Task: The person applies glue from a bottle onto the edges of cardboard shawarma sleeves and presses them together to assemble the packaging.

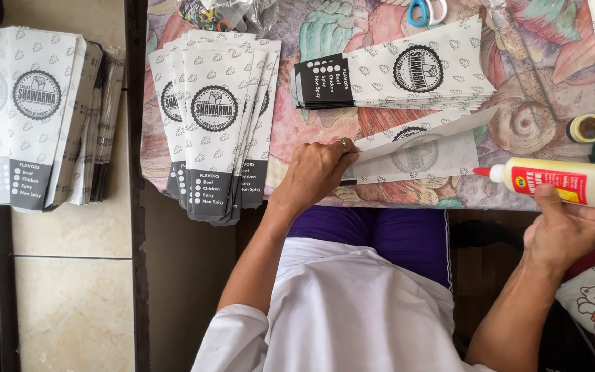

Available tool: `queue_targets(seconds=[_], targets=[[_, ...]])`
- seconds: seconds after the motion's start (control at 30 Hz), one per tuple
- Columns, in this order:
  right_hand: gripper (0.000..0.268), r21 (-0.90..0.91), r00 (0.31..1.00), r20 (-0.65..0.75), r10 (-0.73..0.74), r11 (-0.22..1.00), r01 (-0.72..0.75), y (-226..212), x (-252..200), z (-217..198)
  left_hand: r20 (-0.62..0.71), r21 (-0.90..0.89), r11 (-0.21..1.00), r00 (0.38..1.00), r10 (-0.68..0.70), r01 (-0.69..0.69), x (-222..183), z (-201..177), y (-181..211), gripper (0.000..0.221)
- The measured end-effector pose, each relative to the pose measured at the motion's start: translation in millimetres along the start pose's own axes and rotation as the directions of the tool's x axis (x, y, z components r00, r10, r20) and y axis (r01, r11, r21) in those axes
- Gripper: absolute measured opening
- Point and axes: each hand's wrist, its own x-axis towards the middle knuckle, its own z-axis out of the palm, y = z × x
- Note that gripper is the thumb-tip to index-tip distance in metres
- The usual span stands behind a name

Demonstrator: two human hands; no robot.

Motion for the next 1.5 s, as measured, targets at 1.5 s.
queue_targets(seconds=[1.5], targets=[[0.015, -0.281, 0.971, 0.015, 0.238, 0.933, -0.224, -17.9, 18.2, 32.5, -0.103, 0.123, 0.984, 0.984, 0.145, -0.132, -32.6, 38.3, 5.3, 0.015]])
